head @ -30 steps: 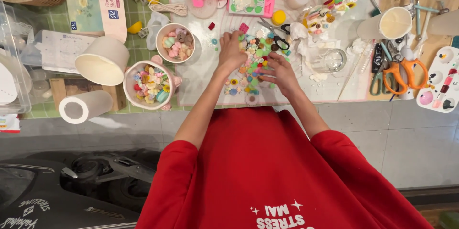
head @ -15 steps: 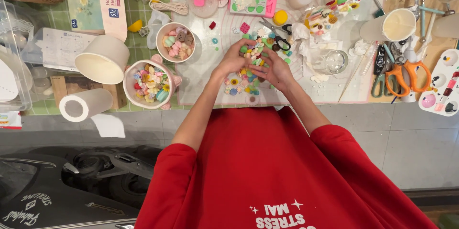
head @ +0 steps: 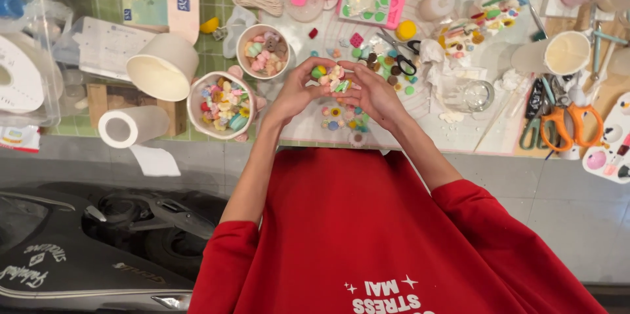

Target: Organizes and sorts various candle making supplies and decorations on a workbench.

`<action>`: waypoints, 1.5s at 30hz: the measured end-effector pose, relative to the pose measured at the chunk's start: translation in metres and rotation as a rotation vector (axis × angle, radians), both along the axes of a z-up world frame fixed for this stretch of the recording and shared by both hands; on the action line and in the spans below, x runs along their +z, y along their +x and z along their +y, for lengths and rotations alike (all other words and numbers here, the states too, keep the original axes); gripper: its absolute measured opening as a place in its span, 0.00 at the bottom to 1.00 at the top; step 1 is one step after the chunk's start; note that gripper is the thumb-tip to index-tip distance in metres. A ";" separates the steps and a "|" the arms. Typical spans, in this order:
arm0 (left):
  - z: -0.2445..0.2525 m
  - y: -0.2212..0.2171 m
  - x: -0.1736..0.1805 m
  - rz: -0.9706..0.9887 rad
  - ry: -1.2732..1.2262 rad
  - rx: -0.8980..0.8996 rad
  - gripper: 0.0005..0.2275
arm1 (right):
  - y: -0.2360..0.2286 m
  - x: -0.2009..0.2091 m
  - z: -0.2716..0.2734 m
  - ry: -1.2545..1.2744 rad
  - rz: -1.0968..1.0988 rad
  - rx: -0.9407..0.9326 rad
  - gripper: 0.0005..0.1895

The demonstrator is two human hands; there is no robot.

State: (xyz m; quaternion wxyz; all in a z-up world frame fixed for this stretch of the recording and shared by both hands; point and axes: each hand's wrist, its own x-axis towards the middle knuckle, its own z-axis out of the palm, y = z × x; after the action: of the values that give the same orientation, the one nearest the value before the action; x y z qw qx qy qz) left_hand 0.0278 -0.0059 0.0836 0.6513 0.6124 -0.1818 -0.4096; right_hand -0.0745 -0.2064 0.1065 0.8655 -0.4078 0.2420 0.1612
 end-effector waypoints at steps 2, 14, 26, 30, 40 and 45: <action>0.018 0.001 0.016 -0.028 -0.015 0.035 0.21 | 0.008 0.015 0.013 0.017 -0.025 0.033 0.24; 0.169 0.005 0.081 -0.071 0.133 0.346 0.20 | 0.063 0.013 0.147 0.225 -0.138 0.289 0.25; 0.173 0.013 0.117 -0.331 0.702 0.417 0.15 | 0.039 -0.008 0.102 -0.221 -0.175 0.318 0.19; 0.152 0.027 0.111 -0.722 0.591 0.497 0.08 | 0.017 -0.083 0.050 -0.665 -0.209 0.240 0.13; 0.079 0.069 0.056 -0.736 1.043 -0.060 0.12 | 0.018 -0.045 0.080 -1.321 -0.213 0.397 0.17; 0.056 0.015 0.075 -0.968 0.524 0.306 0.10 | 0.028 -0.056 0.107 -1.481 -0.579 0.511 0.27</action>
State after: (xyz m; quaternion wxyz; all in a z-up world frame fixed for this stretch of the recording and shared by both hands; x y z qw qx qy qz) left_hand 0.0428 0.0498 0.1589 0.3720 0.8906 -0.2612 -0.0149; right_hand -0.0466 -0.0998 0.0505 0.3386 -0.9389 -0.0467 0.0407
